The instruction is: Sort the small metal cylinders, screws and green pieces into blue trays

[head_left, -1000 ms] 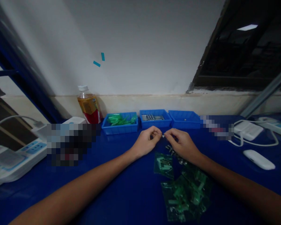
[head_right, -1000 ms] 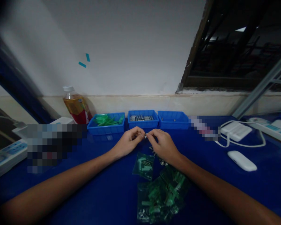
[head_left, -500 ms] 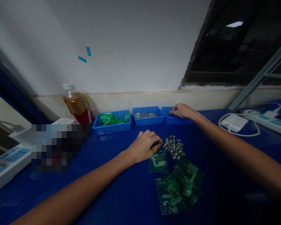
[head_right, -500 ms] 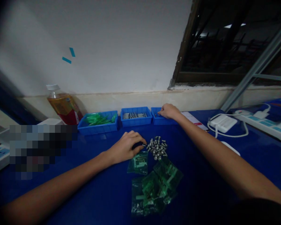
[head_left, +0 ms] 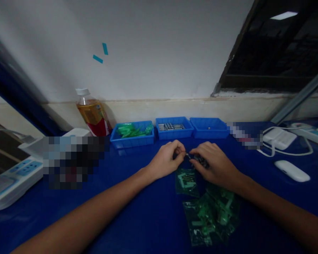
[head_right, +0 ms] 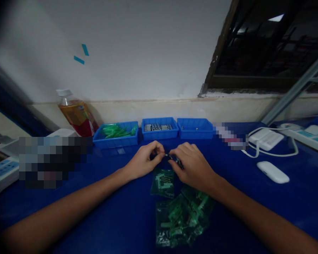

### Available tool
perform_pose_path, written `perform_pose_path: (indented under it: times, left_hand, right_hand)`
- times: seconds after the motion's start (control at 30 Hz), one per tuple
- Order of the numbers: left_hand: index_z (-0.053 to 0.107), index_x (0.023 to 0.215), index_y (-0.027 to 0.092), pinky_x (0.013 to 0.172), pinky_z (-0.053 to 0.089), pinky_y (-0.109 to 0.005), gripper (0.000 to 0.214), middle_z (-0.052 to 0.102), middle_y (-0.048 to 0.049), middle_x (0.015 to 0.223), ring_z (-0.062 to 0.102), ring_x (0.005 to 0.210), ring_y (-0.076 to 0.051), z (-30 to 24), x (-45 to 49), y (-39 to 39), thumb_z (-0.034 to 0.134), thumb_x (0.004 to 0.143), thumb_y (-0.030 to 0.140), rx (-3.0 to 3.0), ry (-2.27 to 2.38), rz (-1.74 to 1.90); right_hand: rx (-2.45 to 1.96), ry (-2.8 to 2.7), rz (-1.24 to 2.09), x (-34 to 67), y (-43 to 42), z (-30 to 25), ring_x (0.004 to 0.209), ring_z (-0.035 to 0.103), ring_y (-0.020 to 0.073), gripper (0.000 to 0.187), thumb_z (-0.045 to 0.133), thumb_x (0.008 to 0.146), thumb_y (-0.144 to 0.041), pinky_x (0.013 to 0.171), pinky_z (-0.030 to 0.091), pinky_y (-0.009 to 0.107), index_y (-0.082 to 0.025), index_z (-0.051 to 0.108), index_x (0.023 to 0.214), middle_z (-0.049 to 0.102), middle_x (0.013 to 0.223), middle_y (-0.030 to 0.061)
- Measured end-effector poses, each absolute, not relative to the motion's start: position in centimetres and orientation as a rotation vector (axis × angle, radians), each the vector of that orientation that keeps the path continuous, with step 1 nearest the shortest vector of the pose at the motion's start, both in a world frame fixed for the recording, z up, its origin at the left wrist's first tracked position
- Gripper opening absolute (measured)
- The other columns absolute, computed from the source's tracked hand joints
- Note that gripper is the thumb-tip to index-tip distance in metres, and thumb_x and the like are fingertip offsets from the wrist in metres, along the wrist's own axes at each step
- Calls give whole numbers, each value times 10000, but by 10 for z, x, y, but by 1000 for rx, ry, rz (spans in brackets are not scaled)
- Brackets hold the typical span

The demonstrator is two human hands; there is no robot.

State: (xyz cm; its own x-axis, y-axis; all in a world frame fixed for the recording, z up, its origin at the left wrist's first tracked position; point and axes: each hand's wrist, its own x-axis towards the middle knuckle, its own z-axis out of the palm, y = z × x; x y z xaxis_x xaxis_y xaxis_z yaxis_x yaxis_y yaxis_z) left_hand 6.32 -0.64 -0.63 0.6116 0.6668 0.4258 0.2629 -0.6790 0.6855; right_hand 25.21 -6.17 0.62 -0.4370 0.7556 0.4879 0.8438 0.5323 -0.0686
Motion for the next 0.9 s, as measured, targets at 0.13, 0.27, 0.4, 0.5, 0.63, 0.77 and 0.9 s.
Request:
perform_pose_path:
  times: [0.13, 0.27, 0.4, 0.5, 0.63, 0.77, 0.9]
  left_hand:
    - [526, 855, 165, 646, 427, -238, 50, 593, -12, 790, 547, 736, -129, -4, 61, -9, 492, 852, 202, 2258, 659, 917]
    - [525, 874, 163, 651, 436, -238, 71, 598, -23, 814, 551, 748, -131, -2, 60, -11, 487, 862, 222, 2266, 608, 885]
    - [531, 897, 157, 639, 444, -230, 99, 602, -28, 822, 557, 743, -126, 0, 60, -12, 472, 880, 234, 2246, 582, 863]
    - [537, 971, 147, 672, 455, -238, 129, 610, -36, 854, 571, 779, -129, -1, 60, -13, 493, 867, 209, 2244, 563, 888]
    - [555, 984, 157, 741, 452, -262, 160, 620, -33, 885, 569, 850, -147, -3, 59, -13, 546, 827, 184, 2333, 555, 921]
    - [572, 937, 168, 724, 447, -271, 112, 622, -24, 848, 560, 819, -152, -2, 59, -14, 534, 836, 200, 2405, 599, 911]
    - [575, 919, 164, 731, 442, -283, 111, 632, -29, 841, 551, 805, -155, -1, 60, -14, 506, 864, 230, 2419, 617, 933]
  right_hand:
    - [-1293, -2334, -340, 247, -69, -1, 758, 520, 202, 104, 505, 879, -255, 661, 349, 334, -170, 562, 859, 610, 796, 58]
    - [-1285, -2312, -359, 246, -66, 0, 775, 531, 201, 115, 489, 892, -253, 664, 359, 335, -170, 566, 911, 627, 829, 68]
    - [-1278, -2301, -322, 246, -68, 1, 770, 529, 196, 107, 476, 896, -235, 667, 362, 333, -173, 563, 902, 622, 819, 63]
    - [-1290, -2237, -214, 245, -70, 1, 747, 518, 187, 106, 472, 895, -227, 672, 372, 328, -177, 556, 854, 609, 785, 53]
    - [-1277, -2167, -116, 244, -70, 2, 734, 515, 182, 129, 456, 903, -217, 667, 385, 322, -176, 559, 837, 601, 750, 46]
    - [-1281, -2145, -88, 243, -71, 2, 724, 522, 175, 144, 456, 905, -220, 658, 390, 315, -180, 569, 826, 604, 737, 40]
    - [-1298, -2130, -139, 244, -71, 1, 719, 531, 178, 151, 465, 903, -245, 667, 400, 325, -181, 581, 829, 613, 742, 46]
